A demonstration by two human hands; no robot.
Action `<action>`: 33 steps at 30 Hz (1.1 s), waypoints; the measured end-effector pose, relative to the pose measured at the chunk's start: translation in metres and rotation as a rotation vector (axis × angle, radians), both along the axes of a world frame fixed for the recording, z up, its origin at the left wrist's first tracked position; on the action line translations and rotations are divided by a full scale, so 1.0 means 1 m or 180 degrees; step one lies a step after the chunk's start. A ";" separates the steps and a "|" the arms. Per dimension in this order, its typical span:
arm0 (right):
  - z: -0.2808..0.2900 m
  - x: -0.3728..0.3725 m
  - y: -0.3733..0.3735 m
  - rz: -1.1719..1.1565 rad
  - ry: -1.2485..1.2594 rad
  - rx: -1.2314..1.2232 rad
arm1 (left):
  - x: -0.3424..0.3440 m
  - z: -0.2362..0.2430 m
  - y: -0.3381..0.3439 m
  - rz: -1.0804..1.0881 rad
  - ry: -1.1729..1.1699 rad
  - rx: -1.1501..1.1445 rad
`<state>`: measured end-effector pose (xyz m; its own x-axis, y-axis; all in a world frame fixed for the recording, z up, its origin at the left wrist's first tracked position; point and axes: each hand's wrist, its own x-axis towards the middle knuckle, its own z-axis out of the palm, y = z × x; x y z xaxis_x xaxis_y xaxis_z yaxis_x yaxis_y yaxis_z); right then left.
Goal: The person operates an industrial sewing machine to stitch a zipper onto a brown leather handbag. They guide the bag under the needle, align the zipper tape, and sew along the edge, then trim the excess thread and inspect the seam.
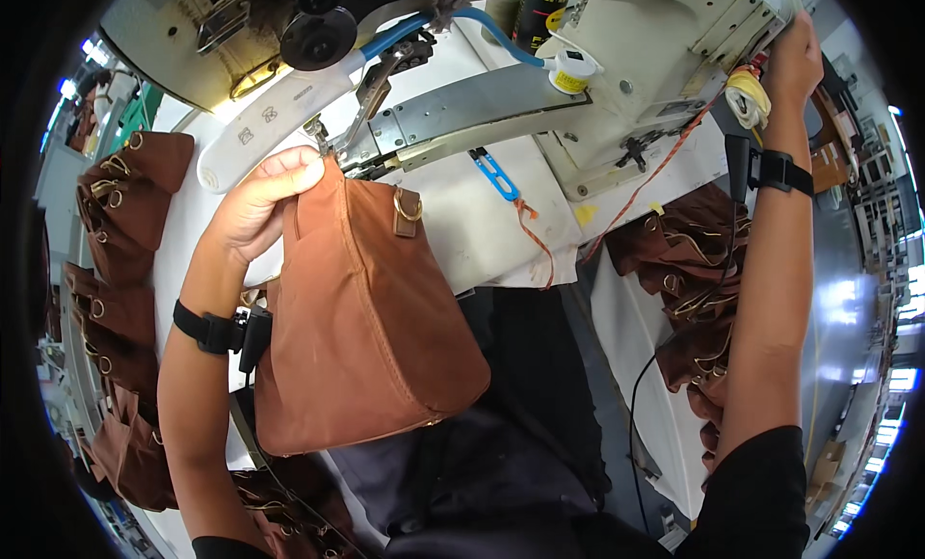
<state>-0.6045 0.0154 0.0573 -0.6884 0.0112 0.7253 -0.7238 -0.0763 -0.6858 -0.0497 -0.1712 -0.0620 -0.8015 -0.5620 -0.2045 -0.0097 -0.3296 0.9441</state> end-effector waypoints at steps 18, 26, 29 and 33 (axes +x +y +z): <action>-0.018 -0.039 0.002 -0.0534 0.0220 0.0162 | 0.004 -0.008 -0.010 0.0063 0.0081 -0.0138; 0.000 -0.010 -0.005 -0.0503 0.1362 0.0244 | 0.009 -0.017 -0.015 0.0410 0.0196 0.0104; 0.003 0.003 -0.001 -0.0413 0.1492 0.0374 | 0.013 -0.017 -0.016 0.0201 0.0120 -0.0034; 0.003 0.008 0.000 -0.0680 0.1370 0.0479 | 0.017 -0.020 -0.016 0.0462 0.0347 0.0494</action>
<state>-0.5966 0.0159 0.0605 -0.3202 -0.0072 0.9473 -0.9321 0.1812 -0.3137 -0.0329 -0.1868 -0.0824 -0.7367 -0.6415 -0.2141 0.1476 -0.4614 0.8748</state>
